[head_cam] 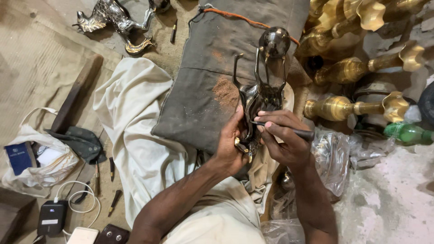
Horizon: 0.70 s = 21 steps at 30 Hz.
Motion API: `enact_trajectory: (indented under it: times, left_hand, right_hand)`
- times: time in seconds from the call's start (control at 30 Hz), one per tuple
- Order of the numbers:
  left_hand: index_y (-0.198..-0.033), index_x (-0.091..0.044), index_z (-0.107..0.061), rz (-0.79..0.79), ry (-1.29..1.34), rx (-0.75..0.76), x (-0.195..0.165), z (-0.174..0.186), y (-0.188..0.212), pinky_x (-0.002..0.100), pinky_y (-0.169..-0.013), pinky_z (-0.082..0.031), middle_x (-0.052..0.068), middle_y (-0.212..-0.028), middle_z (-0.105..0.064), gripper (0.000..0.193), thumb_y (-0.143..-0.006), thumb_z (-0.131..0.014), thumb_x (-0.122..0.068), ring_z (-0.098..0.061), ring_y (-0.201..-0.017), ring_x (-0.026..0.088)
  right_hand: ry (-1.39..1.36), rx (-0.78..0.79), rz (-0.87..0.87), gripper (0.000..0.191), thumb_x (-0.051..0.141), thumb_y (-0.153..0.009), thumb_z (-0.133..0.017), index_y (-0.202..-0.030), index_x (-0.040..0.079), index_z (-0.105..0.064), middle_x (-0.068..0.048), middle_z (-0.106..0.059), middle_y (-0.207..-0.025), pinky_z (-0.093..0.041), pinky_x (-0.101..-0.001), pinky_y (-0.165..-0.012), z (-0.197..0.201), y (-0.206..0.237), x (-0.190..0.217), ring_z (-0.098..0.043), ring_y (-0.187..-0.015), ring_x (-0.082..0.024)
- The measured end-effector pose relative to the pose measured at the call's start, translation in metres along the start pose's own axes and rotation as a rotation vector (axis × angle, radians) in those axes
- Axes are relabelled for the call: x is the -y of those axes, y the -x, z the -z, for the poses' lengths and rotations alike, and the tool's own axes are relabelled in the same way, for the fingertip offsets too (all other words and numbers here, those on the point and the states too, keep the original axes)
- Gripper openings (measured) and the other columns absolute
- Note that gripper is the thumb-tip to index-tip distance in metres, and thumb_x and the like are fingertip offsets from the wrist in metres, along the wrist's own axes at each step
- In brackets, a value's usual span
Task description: The person sits on the floor holding a brass horse figurine against a padded sandbag and works its surface with a small punch tool, tapping the tool with a wooden mallet to press and refine details into the metal. They reposition and turn the figurine repeatedly to reach different areas, including the mane and legs.
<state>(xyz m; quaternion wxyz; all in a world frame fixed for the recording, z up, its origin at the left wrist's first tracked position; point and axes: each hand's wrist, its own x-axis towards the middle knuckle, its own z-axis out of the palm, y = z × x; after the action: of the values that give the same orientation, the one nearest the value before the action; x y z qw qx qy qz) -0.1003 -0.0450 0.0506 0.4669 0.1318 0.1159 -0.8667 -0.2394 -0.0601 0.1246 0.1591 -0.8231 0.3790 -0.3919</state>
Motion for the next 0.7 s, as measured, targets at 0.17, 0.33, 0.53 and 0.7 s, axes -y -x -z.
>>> enact_trajectory:
  times: [0.17, 0.33, 0.53, 0.7]
  left_hand:
    - [-0.129, -0.009, -0.063, -0.011, -0.018, 0.037, -0.004, 0.004, 0.001, 0.032, -0.074, -0.062, 0.004, -0.107, -0.072, 0.038, -0.112, -0.051, -0.041, -0.073, -0.087, 0.014]
    - [-0.129, -0.011, -0.064, 0.022, 0.042, -0.001, -0.007, 0.009, 0.002, 0.032, -0.086, -0.060, 0.003, -0.113, -0.074, 0.035, -0.110, -0.052, -0.038, -0.071, -0.098, 0.015]
    - [-0.128, -0.010, -0.066, 0.017, 0.050, 0.003, -0.009, 0.019, 0.003, 0.033, -0.090, -0.060, 0.005, -0.114, -0.074, 0.035, -0.111, -0.051, -0.037, -0.071, -0.100, 0.016]
    - [-0.130, -0.007, -0.065, -0.007, 0.039, 0.046, -0.010, 0.024, 0.005, 0.035, -0.095, -0.057, 0.007, -0.118, -0.073, 0.036, -0.114, -0.050, -0.036, -0.070, -0.105, 0.018]
  right_hand:
    - [0.012, -0.009, -0.033, 0.033, -0.009, -0.089, -0.079, -0.112, 0.004, -0.059, -0.014, -0.074, -0.106, -0.061, -0.0411, -0.087, -0.004, 0.007, 0.001, -0.075, -0.104, -0.032]
    - [0.010, -0.048, -0.048, 0.033, -0.009, -0.091, -0.078, -0.112, 0.004, -0.055, -0.016, -0.074, -0.110, -0.062, -0.0428, -0.092, -0.012, 0.013, 0.008, -0.075, -0.108, -0.034]
    - [0.002, -0.065, -0.085, 0.034, -0.011, -0.090, -0.077, -0.114, 0.003, -0.057, -0.019, -0.073, -0.109, -0.062, -0.0437, -0.089, -0.018, 0.018, 0.012, -0.074, -0.104, -0.035]
    - [0.017, -0.102, -0.090, 0.034, -0.011, -0.090, -0.077, -0.113, 0.001, -0.056, -0.019, -0.073, -0.109, -0.063, -0.0444, -0.091, -0.025, 0.024, 0.020, -0.075, -0.106, -0.036]
